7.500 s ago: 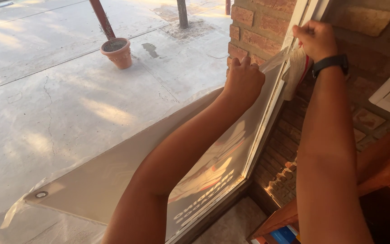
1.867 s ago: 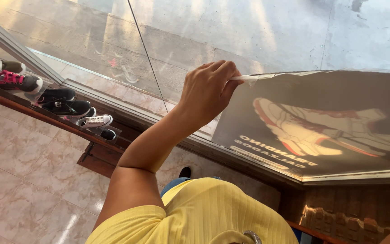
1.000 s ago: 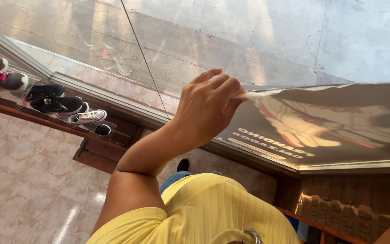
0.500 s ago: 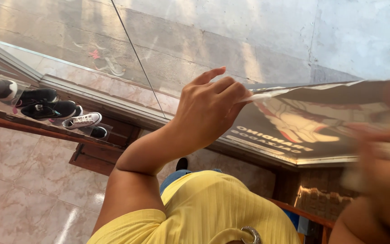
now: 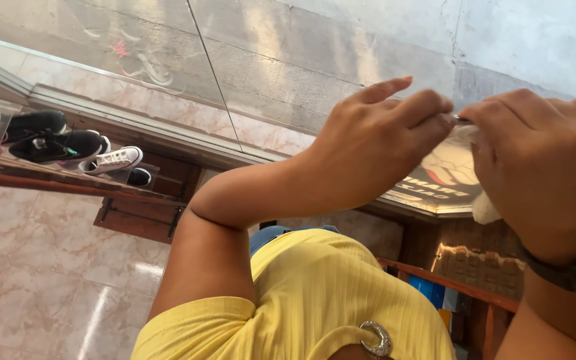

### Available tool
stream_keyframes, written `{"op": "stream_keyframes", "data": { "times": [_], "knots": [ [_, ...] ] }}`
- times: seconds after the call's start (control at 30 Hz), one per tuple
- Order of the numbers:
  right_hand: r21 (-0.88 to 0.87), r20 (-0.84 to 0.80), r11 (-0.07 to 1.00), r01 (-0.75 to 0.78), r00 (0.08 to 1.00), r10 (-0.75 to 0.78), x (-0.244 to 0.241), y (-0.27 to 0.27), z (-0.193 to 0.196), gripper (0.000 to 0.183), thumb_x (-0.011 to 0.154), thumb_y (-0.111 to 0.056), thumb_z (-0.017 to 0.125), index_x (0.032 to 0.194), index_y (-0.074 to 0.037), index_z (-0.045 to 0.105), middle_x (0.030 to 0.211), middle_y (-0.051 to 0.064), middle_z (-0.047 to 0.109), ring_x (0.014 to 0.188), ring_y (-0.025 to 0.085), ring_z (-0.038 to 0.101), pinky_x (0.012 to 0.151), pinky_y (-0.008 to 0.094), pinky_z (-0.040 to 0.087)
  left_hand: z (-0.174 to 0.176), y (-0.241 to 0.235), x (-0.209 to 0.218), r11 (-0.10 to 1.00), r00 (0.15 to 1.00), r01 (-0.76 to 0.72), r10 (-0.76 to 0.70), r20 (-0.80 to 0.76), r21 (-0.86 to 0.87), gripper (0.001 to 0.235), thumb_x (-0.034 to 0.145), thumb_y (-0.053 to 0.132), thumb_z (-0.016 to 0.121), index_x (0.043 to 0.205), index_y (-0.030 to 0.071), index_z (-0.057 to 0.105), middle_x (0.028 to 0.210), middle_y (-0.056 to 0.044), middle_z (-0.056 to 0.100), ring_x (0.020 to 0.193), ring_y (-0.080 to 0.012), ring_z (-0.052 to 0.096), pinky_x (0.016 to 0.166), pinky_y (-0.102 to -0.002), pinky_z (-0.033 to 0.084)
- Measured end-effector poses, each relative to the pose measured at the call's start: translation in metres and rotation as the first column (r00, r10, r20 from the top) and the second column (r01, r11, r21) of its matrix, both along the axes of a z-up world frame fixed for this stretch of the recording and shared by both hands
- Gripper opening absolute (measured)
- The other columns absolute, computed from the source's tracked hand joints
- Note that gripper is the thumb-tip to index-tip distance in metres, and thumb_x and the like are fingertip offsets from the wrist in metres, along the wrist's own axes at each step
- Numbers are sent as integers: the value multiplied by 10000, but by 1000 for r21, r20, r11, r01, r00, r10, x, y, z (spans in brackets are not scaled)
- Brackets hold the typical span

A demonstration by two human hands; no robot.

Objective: Cleaning a glass door and installing a large promotional poster using tape

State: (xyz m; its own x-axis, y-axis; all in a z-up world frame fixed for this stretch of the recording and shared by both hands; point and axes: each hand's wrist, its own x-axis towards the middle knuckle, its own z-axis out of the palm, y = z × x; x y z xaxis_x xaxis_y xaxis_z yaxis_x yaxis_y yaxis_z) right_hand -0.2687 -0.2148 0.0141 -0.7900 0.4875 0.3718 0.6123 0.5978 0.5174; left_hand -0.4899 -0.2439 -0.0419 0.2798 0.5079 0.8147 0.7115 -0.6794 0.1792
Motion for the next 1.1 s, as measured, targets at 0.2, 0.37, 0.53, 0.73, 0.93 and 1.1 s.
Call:
{"op": "stream_keyframes", "data": {
  "times": [0.2,0.37,0.53,0.73,0.93,1.1],
  "knots": [
    [-80,-7,997,2,1000,-3,2,0,-4,217,1004,-27,838,1168,-169,824,1112,0,818,851,187,753,744,296,581,-4,-5,-69,947,909,241,-143,393,-213,495,1136,92,769,1509,237,478,1455,24,616,1070,-141,756,1004,-286,755],
    [-144,-29,990,-1,1000,-4,6,-7,-6,291,943,26,748,1183,-126,811,1153,18,794,888,234,731,812,359,575,-84,47,-89,869,885,311,-118,451,-385,484,944,-18,826,1350,159,632,1266,-59,690,852,-97,688,565,-127,623],
    [-235,-141,970,-54,990,21,6,-11,-10,386,890,120,686,1214,-56,799,1188,102,765,949,310,713,908,441,564,-194,103,-47,895,971,131,-29,237,-427,466,906,374,851,1303,233,652,1343,68,662,618,-59,699,516,-235,512],
    [-265,-119,962,-72,992,42,12,-11,-10,319,944,129,722,1215,-14,812,1161,137,766,917,291,714,894,433,598,-220,135,-17,911,972,25,74,222,-411,189,916,233,775,1093,172,748,1101,35,757,558,-158,662,432,-292,468],
    [-278,-159,957,-84,986,41,20,-6,-19,272,997,160,754,1215,13,825,1143,156,777,943,269,709,904,412,585,-230,145,-2,817,966,-64,196,171,-574,189,922,162,609,946,190,794,899,39,785,612,-203,688,516,-351,480],
    [-342,-173,935,-97,984,39,30,-4,-21,294,1031,194,680,1268,85,815,1200,225,756,1026,297,711,932,381,606,-232,136,3,849,964,-123,226,143,-514,223,961,202,577,873,164,779,708,29,712,472,-182,582,423,-338,406]
  ]
}}
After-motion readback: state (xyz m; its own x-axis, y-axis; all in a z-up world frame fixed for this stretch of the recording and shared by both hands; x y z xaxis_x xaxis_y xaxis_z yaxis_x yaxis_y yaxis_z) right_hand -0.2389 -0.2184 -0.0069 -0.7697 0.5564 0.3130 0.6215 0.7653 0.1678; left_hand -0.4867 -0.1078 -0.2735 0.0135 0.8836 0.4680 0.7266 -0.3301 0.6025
